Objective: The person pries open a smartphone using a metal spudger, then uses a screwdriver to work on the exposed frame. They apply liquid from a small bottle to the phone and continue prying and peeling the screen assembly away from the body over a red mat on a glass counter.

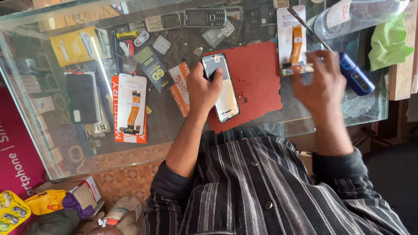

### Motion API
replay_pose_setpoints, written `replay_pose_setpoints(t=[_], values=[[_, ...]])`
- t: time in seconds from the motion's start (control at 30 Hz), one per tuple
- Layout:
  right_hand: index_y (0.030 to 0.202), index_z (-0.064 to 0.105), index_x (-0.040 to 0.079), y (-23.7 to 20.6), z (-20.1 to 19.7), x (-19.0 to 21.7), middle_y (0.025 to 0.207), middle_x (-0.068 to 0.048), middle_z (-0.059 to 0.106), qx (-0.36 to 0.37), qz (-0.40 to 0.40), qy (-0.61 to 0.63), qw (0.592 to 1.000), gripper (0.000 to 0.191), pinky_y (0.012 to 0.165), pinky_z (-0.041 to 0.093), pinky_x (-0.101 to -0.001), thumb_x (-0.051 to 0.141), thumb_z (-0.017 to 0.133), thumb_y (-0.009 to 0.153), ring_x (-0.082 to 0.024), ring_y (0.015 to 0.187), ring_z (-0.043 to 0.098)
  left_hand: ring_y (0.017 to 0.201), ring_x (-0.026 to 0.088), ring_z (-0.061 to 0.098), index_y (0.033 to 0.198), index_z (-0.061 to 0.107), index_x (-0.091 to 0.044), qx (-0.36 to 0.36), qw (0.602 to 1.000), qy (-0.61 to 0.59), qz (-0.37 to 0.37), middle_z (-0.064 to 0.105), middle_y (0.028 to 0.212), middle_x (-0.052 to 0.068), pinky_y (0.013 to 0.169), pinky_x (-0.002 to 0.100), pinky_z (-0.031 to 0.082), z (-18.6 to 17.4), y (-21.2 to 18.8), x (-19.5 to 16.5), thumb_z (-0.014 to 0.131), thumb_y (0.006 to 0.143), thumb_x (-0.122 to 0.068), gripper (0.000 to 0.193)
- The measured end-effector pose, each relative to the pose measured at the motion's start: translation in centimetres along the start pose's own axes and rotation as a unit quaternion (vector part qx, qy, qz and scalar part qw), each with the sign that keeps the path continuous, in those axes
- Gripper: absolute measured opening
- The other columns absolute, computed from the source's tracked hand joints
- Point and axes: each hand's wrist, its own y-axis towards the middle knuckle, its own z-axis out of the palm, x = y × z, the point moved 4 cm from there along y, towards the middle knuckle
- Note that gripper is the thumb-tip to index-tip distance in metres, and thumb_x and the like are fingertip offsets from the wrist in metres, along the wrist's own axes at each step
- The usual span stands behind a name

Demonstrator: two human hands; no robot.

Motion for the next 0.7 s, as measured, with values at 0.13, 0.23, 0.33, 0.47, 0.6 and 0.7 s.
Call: replay_pose_setpoints(t=[0.13, 0.23, 0.33, 0.47, 0.6, 0.7], values=[[0.127, 0.074, 0.011, 1.1, 2.8, 2.8, 0.128, -0.009, 0.059, 0.053, -0.001, 0.011, 0.999, 0.031, 0.065, 0.054, -0.0401, 0.021, 0.082, 0.099, -0.028, 0.078, 0.069, 0.072, 0.022, 0.072, 0.097, 0.067, -0.001, 0.011, 0.999, -0.010, -0.035, 0.073, 0.084, 0.010, 0.067, 0.036, 0.054, -0.1, -0.1, 0.1, 0.072, 0.088, -0.012, 0.015], [0.124, 0.073, 0.012, 1.8, 2.9, 2.7, 0.132, -0.009, 0.058, 0.055, -0.002, 0.020, 0.998, 0.025, 0.068, 0.055, -0.0406, 0.015, 0.075, 0.099, -0.028, 0.081, 0.070, 0.072, 0.022, 0.072, 0.094, 0.067, -0.001, 0.008, 0.999, 0.004, -0.041, 0.072, 0.083, 0.010, 0.065, 0.036, 0.054, -0.2, -0.1, 0.2, 0.073, 0.087, -0.013, 0.015], [0.123, 0.070, 0.009, 2.0, 1.9, 1.8, 0.133, -0.012, 0.059, 0.054, 0.007, 0.017, 0.998, 0.027, 0.070, 0.056, -0.0425, 0.009, 0.070, 0.096, -0.030, 0.083, 0.070, 0.072, 0.024, 0.071, 0.092, 0.066, 0.000, 0.006, 1.000, 0.013, -0.024, 0.071, 0.083, 0.012, 0.065, 0.037, 0.054, -0.2, 0.0, 0.0, 0.073, 0.087, -0.012, 0.015], [0.137, 0.061, -0.003, 2.0, 0.6, 2.1, 0.120, -0.017, 0.057, 0.022, -0.022, 0.084, 0.996, 0.031, 0.079, 0.056, -0.0455, 0.006, 0.066, 0.109, -0.039, 0.097, 0.068, 0.078, 0.029, 0.071, 0.095, 0.066, 0.000, 0.002, 1.000, 0.023, -0.015, 0.071, 0.086, 0.014, 0.070, 0.040, 0.054, 0.0, 0.0, -0.3, 0.072, 0.088, -0.012, 0.015], [0.137, 0.057, -0.008, 2.1, 2.4, 5.4, 0.104, -0.018, 0.062, 0.067, -0.069, 0.159, 0.983, 0.040, 0.067, 0.055, -0.0459, -0.005, 0.061, 0.098, -0.040, 0.083, 0.067, 0.082, 0.034, 0.070, 0.095, 0.063, 0.000, -0.001, 0.998, 0.060, -0.014, 0.069, 0.088, 0.016, 0.074, 0.043, 0.053, 0.7, -0.1, -0.5, 0.071, 0.089, -0.011, 0.015], [0.130, 0.060, -0.002, 2.9, 4.3, 8.1, 0.111, -0.016, 0.064, 0.055, -0.090, 0.237, 0.966, 0.030, 0.068, 0.056, -0.0409, -0.006, 0.063, 0.101, -0.034, 0.086, 0.069, 0.083, 0.035, 0.070, 0.097, 0.062, 0.000, -0.005, 0.998, 0.064, -0.007, 0.068, 0.089, 0.016, 0.074, 0.044, 0.053, 0.9, -0.2, -0.6, 0.070, 0.089, -0.010, 0.016]])
